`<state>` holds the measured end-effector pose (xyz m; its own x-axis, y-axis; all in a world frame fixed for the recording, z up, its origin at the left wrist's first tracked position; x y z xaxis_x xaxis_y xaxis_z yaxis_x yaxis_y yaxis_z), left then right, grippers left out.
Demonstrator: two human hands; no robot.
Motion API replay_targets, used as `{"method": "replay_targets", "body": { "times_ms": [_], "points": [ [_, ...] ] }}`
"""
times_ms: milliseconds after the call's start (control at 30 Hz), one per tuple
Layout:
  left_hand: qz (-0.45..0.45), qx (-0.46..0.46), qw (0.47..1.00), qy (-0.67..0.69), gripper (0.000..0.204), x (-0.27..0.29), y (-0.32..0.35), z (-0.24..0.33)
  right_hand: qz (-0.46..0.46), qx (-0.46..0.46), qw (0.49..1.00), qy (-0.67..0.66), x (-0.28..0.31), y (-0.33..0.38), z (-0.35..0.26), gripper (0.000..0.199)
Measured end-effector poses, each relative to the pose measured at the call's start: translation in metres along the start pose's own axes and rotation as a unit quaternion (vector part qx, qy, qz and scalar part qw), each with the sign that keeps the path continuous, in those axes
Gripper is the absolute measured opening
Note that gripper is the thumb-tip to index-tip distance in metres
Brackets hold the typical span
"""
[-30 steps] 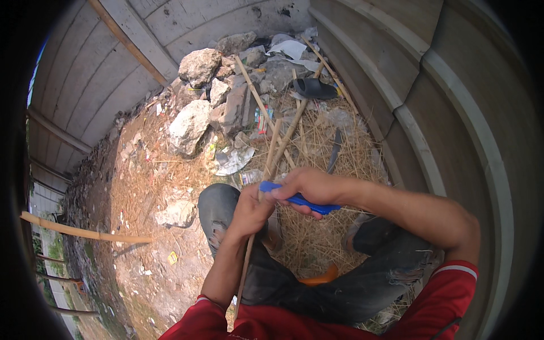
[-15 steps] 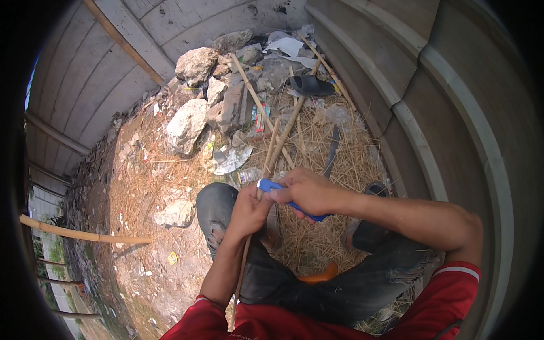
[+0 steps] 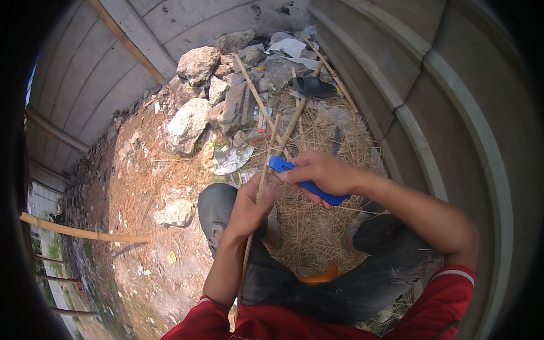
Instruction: The person sits on the ground and uses a blue utility knife to shave and shape a long, thin wooden stick. They then switch to a machete to further refine the stick's shape, scraping along its length. The person alternates between the two tools to smooth and thin the wood.
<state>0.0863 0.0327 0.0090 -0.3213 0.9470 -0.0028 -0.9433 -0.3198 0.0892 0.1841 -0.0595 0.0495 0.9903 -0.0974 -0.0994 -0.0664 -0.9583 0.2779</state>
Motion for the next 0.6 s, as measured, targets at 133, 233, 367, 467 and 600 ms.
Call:
{"method": "replay_targets", "body": {
  "times_ms": [133, 233, 367, 467, 600],
  "points": [
    [-0.036, -0.02, 0.998, 0.051, 0.047, -0.006, 0.001, 0.008, -0.07, -0.047, 0.996, 0.035, -0.019, 0.001, 0.008, 0.044],
    [-0.067, 0.008, 0.995, 0.067, 0.051, -0.007, 0.001, 0.003, -0.097, -0.054, 0.994, 0.012, -0.024, 0.0, 0.015, 0.045],
    [-0.066, 0.01, 0.996, 0.052, 0.056, -0.008, 0.002, 0.006, -0.108, -0.05, 0.993, -0.003, -0.027, 0.0, 0.013, 0.045],
    [-0.058, -0.021, 0.997, 0.049, 0.06, -0.01, 0.001, 0.015, -0.105, -0.045, 0.993, -0.003, -0.026, 0.001, 0.012, 0.045],
    [-0.05, -0.031, 0.997, 0.058, 0.063, -0.007, 0.001, 0.011, -0.11, -0.037, 0.993, -0.013, -0.027, 0.0, 0.008, 0.043]
  ]
}}
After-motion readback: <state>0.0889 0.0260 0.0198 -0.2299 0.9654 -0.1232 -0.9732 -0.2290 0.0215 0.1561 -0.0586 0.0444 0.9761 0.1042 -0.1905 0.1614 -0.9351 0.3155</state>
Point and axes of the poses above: each hand's wrist, its own y-axis away from the middle knuckle, its own x-axis out of the back of the hand, z = x × y, the point moved 9 cm from there along -y, towards the middle knuckle, and after that the axes turned 5 degrees about x, right-handed, at the moved point
